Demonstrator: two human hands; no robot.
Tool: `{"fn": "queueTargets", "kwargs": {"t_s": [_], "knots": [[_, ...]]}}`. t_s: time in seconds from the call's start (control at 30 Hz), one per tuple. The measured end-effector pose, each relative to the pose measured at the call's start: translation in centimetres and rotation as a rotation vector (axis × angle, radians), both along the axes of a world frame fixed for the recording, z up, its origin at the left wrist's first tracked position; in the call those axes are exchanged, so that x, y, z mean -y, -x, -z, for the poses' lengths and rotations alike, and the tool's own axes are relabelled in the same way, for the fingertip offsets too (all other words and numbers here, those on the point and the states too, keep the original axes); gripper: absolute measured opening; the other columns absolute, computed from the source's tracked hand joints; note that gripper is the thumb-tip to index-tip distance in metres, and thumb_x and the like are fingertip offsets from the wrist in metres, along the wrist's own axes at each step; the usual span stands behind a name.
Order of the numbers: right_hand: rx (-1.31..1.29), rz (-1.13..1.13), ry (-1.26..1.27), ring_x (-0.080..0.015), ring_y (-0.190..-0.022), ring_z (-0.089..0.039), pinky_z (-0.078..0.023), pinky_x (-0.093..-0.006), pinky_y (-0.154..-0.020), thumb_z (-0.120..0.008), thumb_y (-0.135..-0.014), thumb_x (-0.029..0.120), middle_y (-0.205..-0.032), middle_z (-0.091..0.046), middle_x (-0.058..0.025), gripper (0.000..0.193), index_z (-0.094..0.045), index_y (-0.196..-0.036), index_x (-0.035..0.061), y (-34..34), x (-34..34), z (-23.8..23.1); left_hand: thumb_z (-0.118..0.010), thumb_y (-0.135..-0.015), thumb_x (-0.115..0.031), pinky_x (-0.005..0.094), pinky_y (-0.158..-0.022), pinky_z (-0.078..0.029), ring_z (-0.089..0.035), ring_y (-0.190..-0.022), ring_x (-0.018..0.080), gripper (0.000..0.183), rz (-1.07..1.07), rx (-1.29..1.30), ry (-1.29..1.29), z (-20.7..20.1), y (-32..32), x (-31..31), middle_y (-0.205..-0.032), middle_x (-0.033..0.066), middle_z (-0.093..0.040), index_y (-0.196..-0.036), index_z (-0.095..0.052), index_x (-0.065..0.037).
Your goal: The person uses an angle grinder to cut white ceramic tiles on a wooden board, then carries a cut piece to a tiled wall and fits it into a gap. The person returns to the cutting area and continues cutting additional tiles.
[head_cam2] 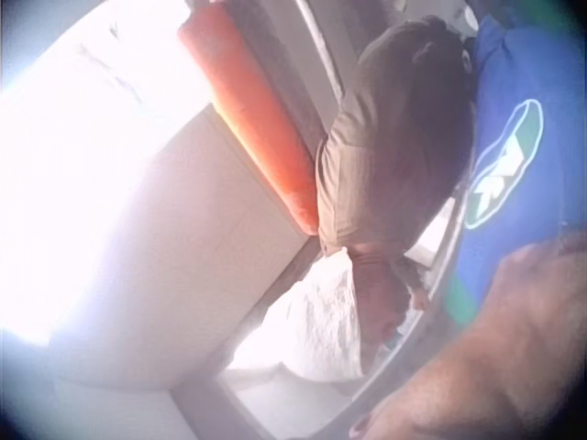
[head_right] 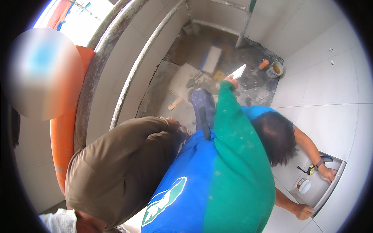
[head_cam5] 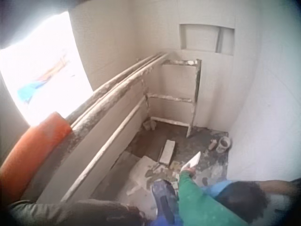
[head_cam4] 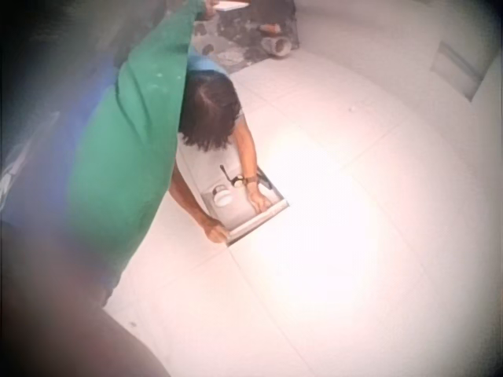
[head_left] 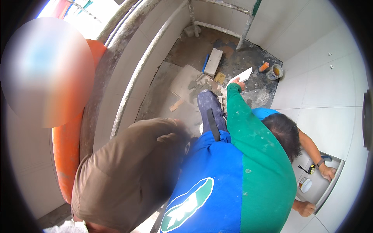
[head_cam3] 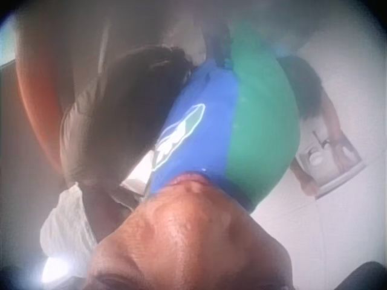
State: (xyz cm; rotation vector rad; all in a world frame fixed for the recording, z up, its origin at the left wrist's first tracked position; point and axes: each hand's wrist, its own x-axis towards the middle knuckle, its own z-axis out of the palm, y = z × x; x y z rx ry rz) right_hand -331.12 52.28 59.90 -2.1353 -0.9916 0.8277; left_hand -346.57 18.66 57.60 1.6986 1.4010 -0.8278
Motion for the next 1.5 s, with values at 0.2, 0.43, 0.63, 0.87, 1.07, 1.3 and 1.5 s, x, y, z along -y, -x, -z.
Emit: {"fn": "queueTargets", "kwargs": {"t_s": [0.2, 0.43, 0.63, 0.87, 1.07, 1.3, 1.5], "knots": [[0.049, 0.058, 0.100, -0.0430, -0.092, -0.073, -0.059, -0.0498, -0.081, -0.069, -0.095, 0.039, -0.096, -0.073, -0.0293, 0.051, -0.070, -0.100, -0.0115, -2.8, -5.7, 1.9, -0.066, -0.091, -0.044, 0.0476, -0.090, -0.056, -0.069, -0.112, 0.0330, 0.042, -0.075, 0.005, 0.000, 0.6, 2.3, -3.2, -0.118, 0.0127, -0.072, -0.125, -0.070, -0.020], [0.265, 0.208, 0.230, -0.0435, -0.088, -0.073, -0.058, -0.0520, -0.078, -0.058, -0.098, 0.051, -0.093, -0.074, -0.0253, 0.060, -0.072, -0.097, -0.0071, -10.3, -15.1, 8.8, -0.066, -0.092, -0.043, 0.0485, -0.089, -0.056, -0.069, -0.110, 0.0341, 0.040, -0.208, 0.050, -0.152, 1.0, 5.5, -15.9, -0.117, 0.0137, -0.072, -0.123, -0.070, -0.018], [0.213, 0.391, 0.349, -0.0436, -0.084, -0.072, -0.056, -0.0538, -0.076, -0.062, -0.095, 0.053, -0.088, -0.074, -0.0235, 0.057, -0.073, -0.093, -0.0027, -13.5, -16.9, 16.2, -0.066, -0.093, -0.042, 0.0492, -0.087, -0.056, -0.069, -0.109, 0.0350, 0.038, -0.467, 0.095, -0.315, 2.3, 9.1, -28.1, -0.115, 0.0145, -0.072, -0.121, -0.071, -0.017], [0.270, 0.551, 0.092, -0.0440, -0.077, -0.070, -0.054, -0.0570, -0.072, -0.069, -0.091, 0.054, -0.082, -0.072, -0.0223, 0.053, -0.074, -0.088, 0.0014, -20.4, -31.8, 22.5, -0.065, -0.093, -0.041, 0.0500, -0.086, -0.056, -0.070, -0.107, 0.0361, 0.037, -0.811, 0.185, -0.522, 4.3, 9.1, -51.3, -0.114, 0.0155, -0.072, -0.119, -0.071, -0.016], [0.214, 0.008, 0.145, -0.0493, -0.092, -0.068, -0.053, -0.0527, -0.083, -0.069, -0.090, 0.052, -0.091, -0.071, -0.0306, 0.059, -0.071, -0.097, -0.0066, -16.2, -49.1, 8.4, -0.065, -0.094, -0.040, 0.0507, -0.085, -0.056, -0.070, -0.105, 0.0371, 0.035, -0.782, 0.143, -0.712, 2.4, 14.3, -52.6, -0.112, 0.0164, -0.072, -0.118, -0.071, -0.015], [0.144, -0.491, -0.393, -0.0363, -0.072, -0.068, -0.053, -0.0444, -0.069, -0.071, -0.093, 0.040, -0.077, -0.071, -0.0200, 0.043, -0.073, -0.091, -0.0025, -18.5, -69.6, -25.1, -0.069, -0.094, -0.016, 0.0440, -0.079, -0.054, -0.068, -0.092, 0.0385, 0.042, -0.280, 0.915, -1.168, -13.6, -1.0, -91.7, -0.107, 0.0191, -0.068, -0.133, -0.059, -0.004], [-0.041, -0.531, -0.509, -0.0163, -0.061, -0.065, -0.053, -0.0316, -0.058, -0.074, -0.093, 0.031, -0.072, -0.069, -0.0107, 0.035, -0.071, -0.094, -0.0045, -17.2, -70.7, -36.0, -0.070, -0.096, -0.021, 0.0391, -0.088, -0.053, -0.059, -0.119, 0.0249, 0.051, -0.485, 1.196, -1.273, -25.0, -10.7, -105.7, -0.126, 0.0183, -0.063, -0.141, -0.054, -0.003]]}}
